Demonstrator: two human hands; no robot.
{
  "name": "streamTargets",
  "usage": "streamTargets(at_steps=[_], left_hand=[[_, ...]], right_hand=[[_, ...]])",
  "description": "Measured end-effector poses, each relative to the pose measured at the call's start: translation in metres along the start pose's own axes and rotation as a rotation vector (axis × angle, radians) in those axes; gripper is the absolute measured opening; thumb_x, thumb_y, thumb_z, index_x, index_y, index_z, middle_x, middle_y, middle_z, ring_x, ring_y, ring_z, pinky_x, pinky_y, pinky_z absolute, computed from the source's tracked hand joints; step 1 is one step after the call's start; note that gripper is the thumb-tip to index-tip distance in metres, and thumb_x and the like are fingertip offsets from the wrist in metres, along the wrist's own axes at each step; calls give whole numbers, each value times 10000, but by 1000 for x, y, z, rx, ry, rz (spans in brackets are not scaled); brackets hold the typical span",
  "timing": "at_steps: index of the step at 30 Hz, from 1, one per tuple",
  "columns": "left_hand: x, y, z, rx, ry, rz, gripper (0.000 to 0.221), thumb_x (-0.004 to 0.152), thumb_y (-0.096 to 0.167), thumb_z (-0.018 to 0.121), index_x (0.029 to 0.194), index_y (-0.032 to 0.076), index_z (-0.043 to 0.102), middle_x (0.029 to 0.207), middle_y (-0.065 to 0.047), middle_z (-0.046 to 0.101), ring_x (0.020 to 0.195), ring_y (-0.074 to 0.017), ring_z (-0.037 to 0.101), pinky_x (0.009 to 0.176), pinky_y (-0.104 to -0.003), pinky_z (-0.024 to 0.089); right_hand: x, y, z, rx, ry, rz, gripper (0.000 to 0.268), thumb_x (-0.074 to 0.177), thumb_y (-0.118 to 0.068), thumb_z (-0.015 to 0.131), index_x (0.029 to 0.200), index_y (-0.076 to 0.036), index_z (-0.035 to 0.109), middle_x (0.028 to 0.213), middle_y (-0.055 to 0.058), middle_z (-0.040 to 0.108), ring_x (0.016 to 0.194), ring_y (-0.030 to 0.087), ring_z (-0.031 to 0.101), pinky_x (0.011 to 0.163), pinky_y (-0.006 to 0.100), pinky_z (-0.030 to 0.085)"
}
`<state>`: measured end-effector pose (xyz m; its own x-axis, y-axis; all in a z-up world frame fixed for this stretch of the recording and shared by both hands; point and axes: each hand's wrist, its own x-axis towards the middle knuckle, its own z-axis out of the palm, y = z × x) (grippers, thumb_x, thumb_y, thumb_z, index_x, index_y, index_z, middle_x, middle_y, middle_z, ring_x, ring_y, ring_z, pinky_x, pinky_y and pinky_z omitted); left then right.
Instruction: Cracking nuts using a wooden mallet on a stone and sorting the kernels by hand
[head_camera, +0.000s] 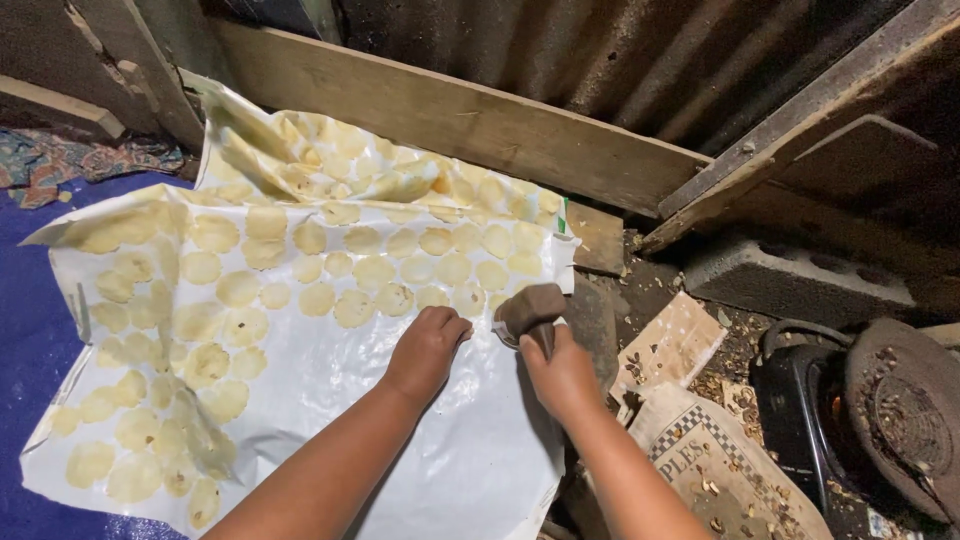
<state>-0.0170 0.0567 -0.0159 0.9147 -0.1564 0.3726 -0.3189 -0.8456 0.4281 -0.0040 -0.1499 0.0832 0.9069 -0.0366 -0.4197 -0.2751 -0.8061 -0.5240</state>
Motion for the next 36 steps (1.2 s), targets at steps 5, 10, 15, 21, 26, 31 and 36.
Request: streamTargets(at_steps=[5, 10, 15, 21, 26, 31, 36], left_hand=[[13, 3, 22, -47, 23, -121, 181, 928, 377, 715, 967, 201, 695, 926, 0, 622, 919, -217, 625, 834, -363, 518], [12, 12, 15, -25, 25, -90, 229, 902, 409, 729, 968, 195, 685, 941, -18, 607, 929, -249, 617, 813, -402, 501], [-21, 11, -22, -41, 37, -127, 131, 1017, 211, 591, 1092, 125, 655, 992, -90, 623, 953, -311, 651, 810, -388, 519], [-28, 15, -32, -94, 14, -69, 378, 1027, 351, 572, 1341, 141, 556, 1133, -142, 596, 1051, -364, 619, 886, -448, 524], [-34, 11, -11, -31, -7, 55, 135, 1049, 278, 545, 1098, 186, 631, 999, -37, 607, 918, -255, 627, 787, -350, 519], [-36, 15, -23, -17, 43, -10, 261, 1049, 357, 550, 1179, 142, 620, 1036, -84, 618, 954, -275, 636, 826, -374, 528], [-40, 29, -22, -14, -30, 86, 295, 995, 396, 590, 1193, 180, 617, 1030, -69, 597, 940, -288, 610, 821, -408, 515]], right_hand=[[-63, -70, -58, 92, 314, -166, 450, 925, -423, 665, 1023, 16, 685, 948, 318, 717, 1000, 530, 664, 847, 649, 497], [-58, -66, -37, 363, 687, -295, 387, 832, -323, 728, 779, 60, 709, 702, 316, 645, 763, 467, 703, 578, 474, 496], [-1, -5, 42, -68, 72, -24, 670, 957, -470, 551, 1399, 26, 459, 1030, 309, 718, 997, 432, 731, 801, 554, 623], [-10, -31, -4, -18, -27, -52, 559, 930, -528, 621, 1202, -41, 648, 962, 236, 740, 989, 404, 732, 757, 499, 609], [-51, -53, -34, -15, 183, -102, 588, 940, -493, 620, 1152, 56, 614, 1001, 362, 699, 1052, 538, 658, 871, 643, 521], [-25, -6, 28, -46, 90, -58, 528, 951, -466, 588, 1187, 7, 574, 1011, 326, 716, 1043, 498, 685, 859, 594, 568], [-32, -30, -11, -8, 23, -4, 541, 920, -526, 619, 1143, -33, 642, 1022, 266, 736, 1079, 470, 689, 870, 563, 570]])
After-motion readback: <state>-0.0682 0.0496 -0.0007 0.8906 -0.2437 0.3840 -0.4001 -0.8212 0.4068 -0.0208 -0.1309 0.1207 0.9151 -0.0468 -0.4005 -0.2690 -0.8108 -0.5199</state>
